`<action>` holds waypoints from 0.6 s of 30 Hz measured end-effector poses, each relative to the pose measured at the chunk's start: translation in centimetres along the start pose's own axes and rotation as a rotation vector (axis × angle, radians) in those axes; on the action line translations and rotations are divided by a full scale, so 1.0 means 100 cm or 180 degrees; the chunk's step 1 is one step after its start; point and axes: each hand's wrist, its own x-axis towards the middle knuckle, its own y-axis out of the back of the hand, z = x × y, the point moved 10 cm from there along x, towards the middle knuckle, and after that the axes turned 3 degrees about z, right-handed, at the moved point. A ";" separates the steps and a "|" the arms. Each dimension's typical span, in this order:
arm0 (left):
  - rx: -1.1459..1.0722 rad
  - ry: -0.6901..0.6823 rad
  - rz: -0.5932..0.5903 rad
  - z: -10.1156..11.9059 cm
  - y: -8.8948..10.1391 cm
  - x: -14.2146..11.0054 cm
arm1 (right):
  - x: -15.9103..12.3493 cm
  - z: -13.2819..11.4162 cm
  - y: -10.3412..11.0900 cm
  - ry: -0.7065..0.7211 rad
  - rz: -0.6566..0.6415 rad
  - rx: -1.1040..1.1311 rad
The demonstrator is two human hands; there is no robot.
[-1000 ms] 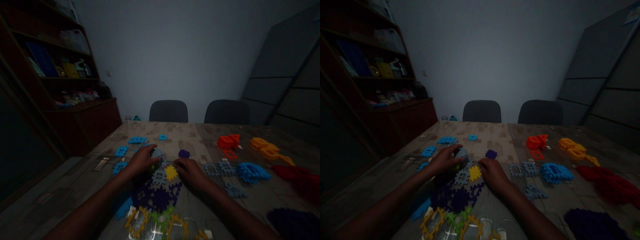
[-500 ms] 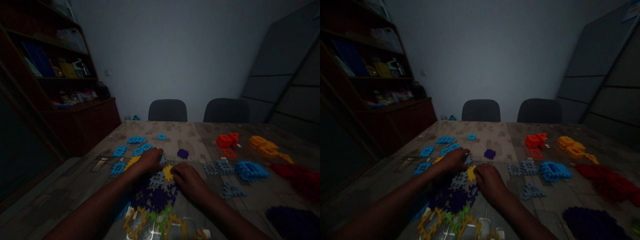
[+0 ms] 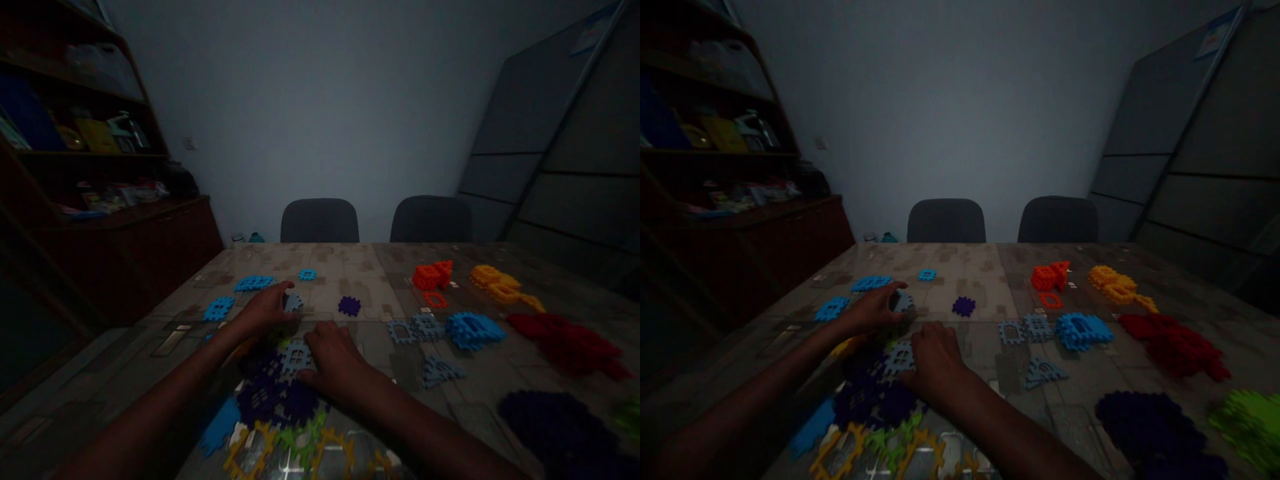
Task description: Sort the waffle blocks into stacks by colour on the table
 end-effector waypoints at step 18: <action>-0.0350 -0.0015 0.0111 -0.011 0.009 -0.002 | 0.017 -0.010 -0.001 0.0401 -0.0083 -0.0483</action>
